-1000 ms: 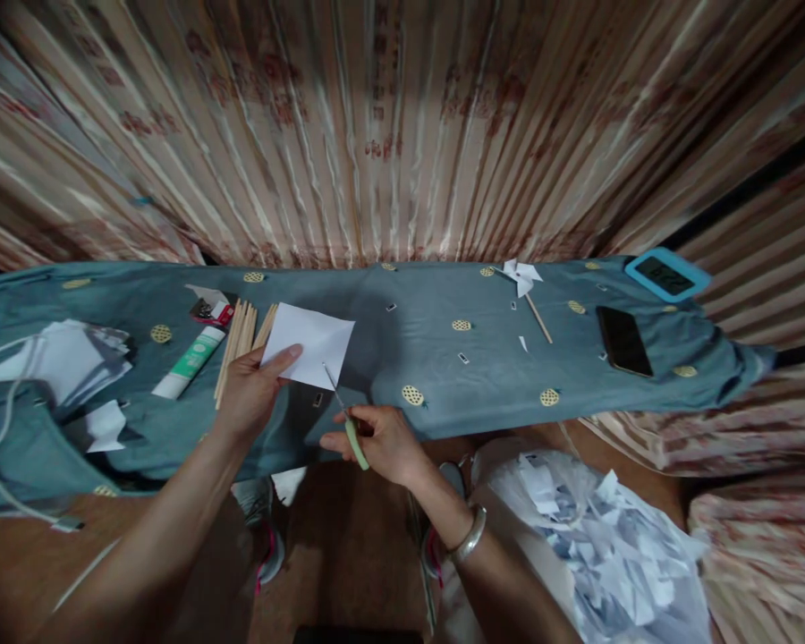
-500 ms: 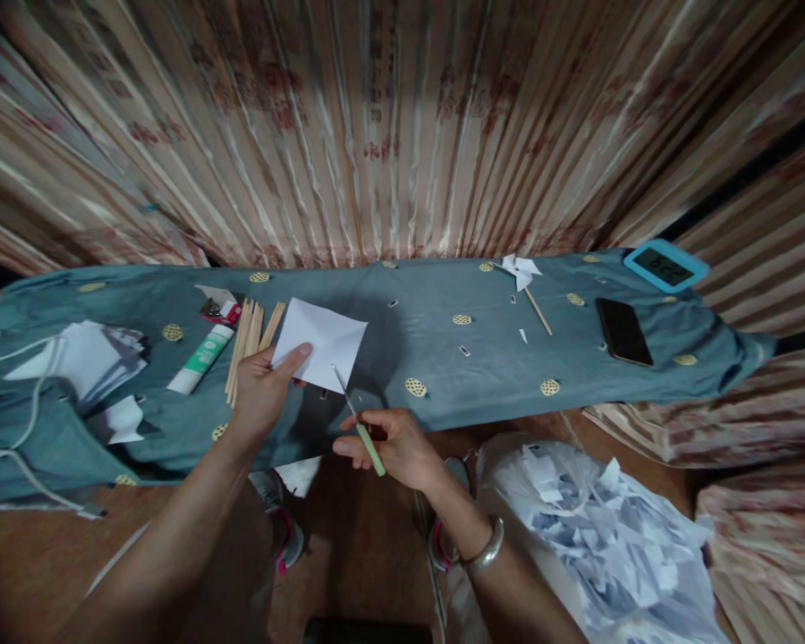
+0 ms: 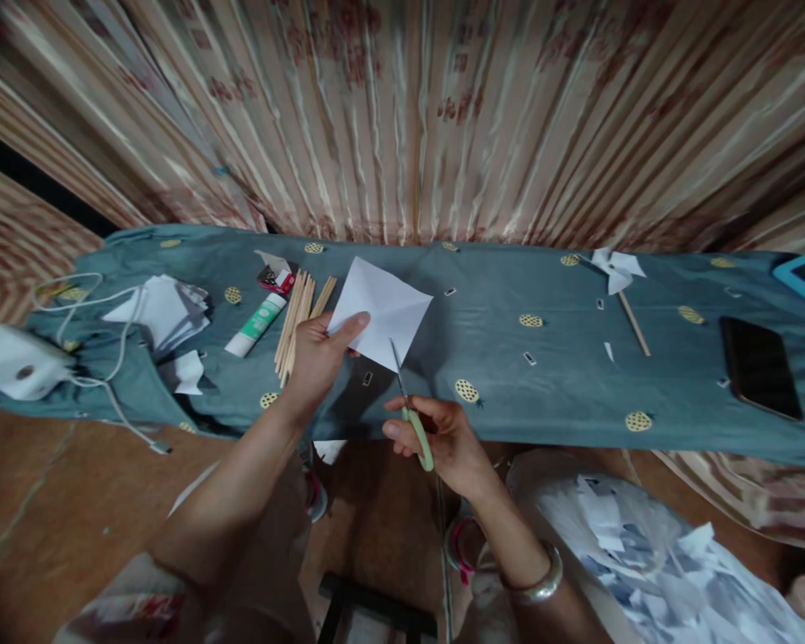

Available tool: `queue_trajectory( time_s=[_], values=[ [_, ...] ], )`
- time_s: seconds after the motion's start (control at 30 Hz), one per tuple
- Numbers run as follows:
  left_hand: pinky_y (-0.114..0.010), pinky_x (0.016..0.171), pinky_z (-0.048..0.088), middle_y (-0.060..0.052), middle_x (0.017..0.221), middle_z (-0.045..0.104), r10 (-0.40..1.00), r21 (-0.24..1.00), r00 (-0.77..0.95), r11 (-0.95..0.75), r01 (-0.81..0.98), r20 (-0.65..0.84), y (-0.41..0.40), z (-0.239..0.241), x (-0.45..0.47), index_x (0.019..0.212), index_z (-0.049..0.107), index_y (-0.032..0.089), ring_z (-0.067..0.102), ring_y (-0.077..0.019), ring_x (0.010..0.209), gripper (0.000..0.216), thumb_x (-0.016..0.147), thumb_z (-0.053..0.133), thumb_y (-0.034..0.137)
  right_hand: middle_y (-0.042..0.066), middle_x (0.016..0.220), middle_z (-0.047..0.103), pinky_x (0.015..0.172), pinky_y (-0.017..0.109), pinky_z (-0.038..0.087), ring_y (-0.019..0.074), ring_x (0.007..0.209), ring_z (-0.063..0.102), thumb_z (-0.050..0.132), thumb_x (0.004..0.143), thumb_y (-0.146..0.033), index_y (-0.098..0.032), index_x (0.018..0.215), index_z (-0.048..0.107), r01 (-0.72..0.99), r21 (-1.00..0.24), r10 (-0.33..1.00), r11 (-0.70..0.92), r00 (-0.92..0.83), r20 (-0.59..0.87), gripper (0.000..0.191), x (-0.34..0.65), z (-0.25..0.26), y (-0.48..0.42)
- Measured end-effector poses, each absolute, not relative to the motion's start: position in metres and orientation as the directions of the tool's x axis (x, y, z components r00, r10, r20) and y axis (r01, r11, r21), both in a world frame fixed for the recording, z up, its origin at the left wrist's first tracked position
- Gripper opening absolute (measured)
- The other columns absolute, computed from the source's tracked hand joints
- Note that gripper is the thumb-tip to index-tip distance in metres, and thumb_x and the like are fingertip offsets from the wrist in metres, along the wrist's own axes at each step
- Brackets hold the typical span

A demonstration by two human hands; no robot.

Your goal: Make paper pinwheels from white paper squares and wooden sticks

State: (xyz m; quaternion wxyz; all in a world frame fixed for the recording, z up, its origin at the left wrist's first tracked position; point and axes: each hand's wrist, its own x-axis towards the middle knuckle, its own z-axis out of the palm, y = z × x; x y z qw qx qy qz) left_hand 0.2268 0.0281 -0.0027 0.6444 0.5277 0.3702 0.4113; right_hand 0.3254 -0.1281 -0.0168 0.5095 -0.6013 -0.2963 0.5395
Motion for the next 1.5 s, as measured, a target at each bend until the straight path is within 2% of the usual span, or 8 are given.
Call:
queue_trajectory(
  time_s=[0.2,0.47,0.83,1.07,1.5],
  values=[
    [-0.021,0.045,0.042,0.002,0.05,0.056,0.918,0.99,0.396,0.078,-0.119,-0.024,0.0318,-0.0074,0.2265,0.056,0.063,0.017,0.048,-0.0096,0.046,0.033,0.067,0.078,0.044,-0.002,0.052,0.061,0.046,0.025,0.047,0.0103,0.045,0.054,0.077,0.065,-0.052,-0.017,0.087,0.071,-0.166,-0.941,0.906,-0.294,0.266,-0.33,0.042,0.3241,-0.017,-0.1258],
    [-0.021,0.045,0.041,0.002,0.052,0.056,0.911,0.989,0.412,0.085,-0.121,-0.028,0.0318,-0.0061,0.2223,0.059,0.065,0.015,0.048,-0.0092,0.047,0.031,0.067,0.078,0.042,-0.001,0.05,0.059,0.043,0.024,0.045,0.0095,0.043,0.052,0.081,0.06,-0.05,-0.015,0.084,0.072,-0.199,-0.928,0.89,-0.314,0.279,-0.361,0.044,0.3221,-0.0172,-0.1254],
    [-0.02,0.043,0.041,0.003,0.051,0.055,0.903,0.989,0.43,0.082,-0.123,-0.021,0.032,-0.0075,0.2217,0.058,0.062,0.015,0.046,-0.008,0.045,0.029,0.07,0.076,0.038,0.0,0.051,0.06,0.044,0.024,0.046,0.0099,0.044,0.052,0.08,0.063,-0.049,-0.015,0.088,0.075,-0.16,-0.94,0.909,-0.301,0.249,-0.333,0.043,0.3241,-0.0163,-0.1252],
    [-0.02,0.043,0.041,0.002,0.052,0.055,0.902,0.989,0.432,0.078,-0.128,-0.015,0.0324,-0.0088,0.2218,0.058,0.062,0.015,0.047,-0.0079,0.046,0.029,0.07,0.076,0.038,-0.001,0.049,0.059,0.043,0.023,0.045,0.0091,0.043,0.051,0.083,0.058,-0.049,-0.013,0.086,0.074,-0.2,-0.924,0.89,-0.325,0.267,-0.37,0.046,0.323,-0.0148,-0.1248],
    [-0.02,0.044,0.042,0.003,0.053,0.055,0.887,0.989,0.459,0.103,-0.107,-0.043,0.0315,-0.0128,0.2213,0.061,0.063,0.015,0.047,-0.0078,0.046,0.03,0.07,0.075,0.041,0.0,0.051,0.059,0.044,0.024,0.045,0.01,0.044,0.052,0.081,0.061,-0.05,-0.014,0.084,0.073,-0.176,-0.933,0.899,-0.315,0.258,-0.353,0.044,0.3235,-0.0133,-0.1249]
  ],
)
